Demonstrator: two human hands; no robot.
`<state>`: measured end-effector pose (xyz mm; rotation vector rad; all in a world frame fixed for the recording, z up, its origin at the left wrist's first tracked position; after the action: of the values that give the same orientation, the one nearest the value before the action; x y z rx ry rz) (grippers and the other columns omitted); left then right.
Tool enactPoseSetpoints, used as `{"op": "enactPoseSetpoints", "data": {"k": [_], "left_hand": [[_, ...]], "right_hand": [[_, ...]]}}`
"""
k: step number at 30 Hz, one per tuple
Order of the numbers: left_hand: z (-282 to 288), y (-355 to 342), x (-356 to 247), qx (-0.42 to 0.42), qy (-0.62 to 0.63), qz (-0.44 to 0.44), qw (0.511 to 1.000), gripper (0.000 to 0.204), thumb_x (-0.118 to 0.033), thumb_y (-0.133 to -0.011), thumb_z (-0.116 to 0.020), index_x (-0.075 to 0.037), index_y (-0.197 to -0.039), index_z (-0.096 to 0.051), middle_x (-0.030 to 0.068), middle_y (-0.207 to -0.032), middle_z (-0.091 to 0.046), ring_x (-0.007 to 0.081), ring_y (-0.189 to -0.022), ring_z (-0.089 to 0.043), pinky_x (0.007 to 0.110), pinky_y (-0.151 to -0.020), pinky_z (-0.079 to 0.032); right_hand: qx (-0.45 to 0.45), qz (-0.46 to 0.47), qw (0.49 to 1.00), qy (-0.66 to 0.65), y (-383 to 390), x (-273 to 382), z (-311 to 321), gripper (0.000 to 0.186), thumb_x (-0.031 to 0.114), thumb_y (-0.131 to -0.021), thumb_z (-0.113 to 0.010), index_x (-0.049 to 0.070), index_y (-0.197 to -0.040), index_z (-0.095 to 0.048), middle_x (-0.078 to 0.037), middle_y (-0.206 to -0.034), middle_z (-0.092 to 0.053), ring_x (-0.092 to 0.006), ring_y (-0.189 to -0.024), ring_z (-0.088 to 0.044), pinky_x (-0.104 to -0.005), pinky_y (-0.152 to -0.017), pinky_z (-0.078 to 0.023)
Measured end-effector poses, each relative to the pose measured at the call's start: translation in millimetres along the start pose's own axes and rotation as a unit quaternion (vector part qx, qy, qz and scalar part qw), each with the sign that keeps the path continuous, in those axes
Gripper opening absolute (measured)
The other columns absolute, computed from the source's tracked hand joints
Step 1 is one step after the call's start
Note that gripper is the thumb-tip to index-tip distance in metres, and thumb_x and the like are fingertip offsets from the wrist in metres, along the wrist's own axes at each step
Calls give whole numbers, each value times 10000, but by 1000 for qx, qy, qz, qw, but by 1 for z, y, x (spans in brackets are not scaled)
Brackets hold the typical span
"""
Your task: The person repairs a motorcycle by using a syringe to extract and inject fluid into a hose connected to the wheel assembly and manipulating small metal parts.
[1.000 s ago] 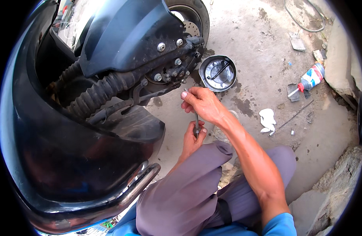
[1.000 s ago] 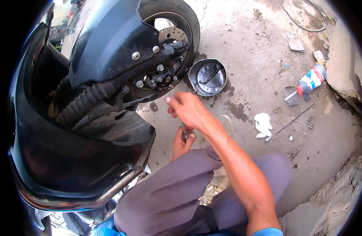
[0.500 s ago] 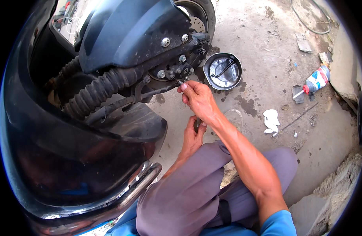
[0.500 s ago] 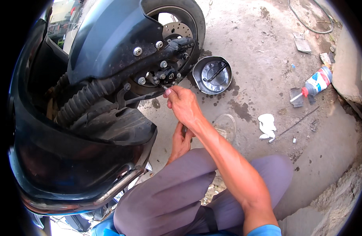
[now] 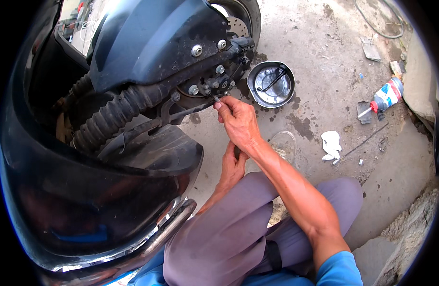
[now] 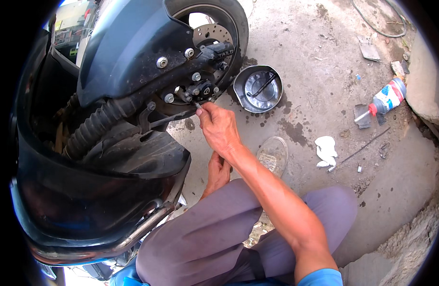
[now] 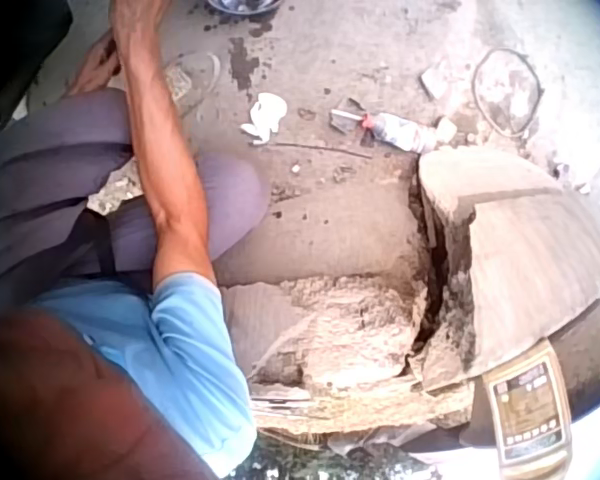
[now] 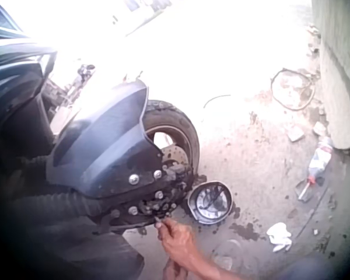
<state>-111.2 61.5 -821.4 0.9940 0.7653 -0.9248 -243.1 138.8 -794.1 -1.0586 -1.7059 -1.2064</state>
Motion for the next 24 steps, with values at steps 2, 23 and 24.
{"op": "enactPoseSetpoints", "data": {"k": [2, 23, 24], "left_hand": [[2, 1, 1, 13, 16, 28, 999, 298, -229, -1006, -566, 11, -1171, -508, 42, -833, -585, 109, -781, -520, 282, -695, -434], [9, 2, -14, 22, 33, 69, 997, 268, -265, -1016, -550, -24, -1129, -514, 8, -774, -571, 63, -671, -474, 235, -590, -373], [8, 2, -17, 23, 33, 69, 997, 268, -265, -1016, -550, -24, -1129, -514, 8, -774, -571, 63, -671, -474, 235, -590, -373]], "right_hand": [[-2, 4, 1000, 8, -1, -1, -1, 269, 226, -955, -599, -14, -860, -674, -23, -615, -570, -97, -581, -517, -291, -543, -420], [147, -223, 796, -544, -9, -21, -8, 194, 146, -1016, -473, -34, -1030, -544, 44, -660, -440, -28, -498, -299, -208, -455, -262], [151, -233, 781, -559, -9, -21, -8, 195, 146, -1017, -471, -34, -1037, -541, 45, -665, -438, -29, -501, -299, -207, -457, -262]]}}
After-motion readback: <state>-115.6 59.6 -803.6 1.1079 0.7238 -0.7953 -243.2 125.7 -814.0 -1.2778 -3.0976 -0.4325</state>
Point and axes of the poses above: each hand's wrist, its own y-axis away from the middle knuckle, its own z-axis out of the back of the hand, x = y × z, the point moved 2 cm from there along -y, towards the middle knuckle
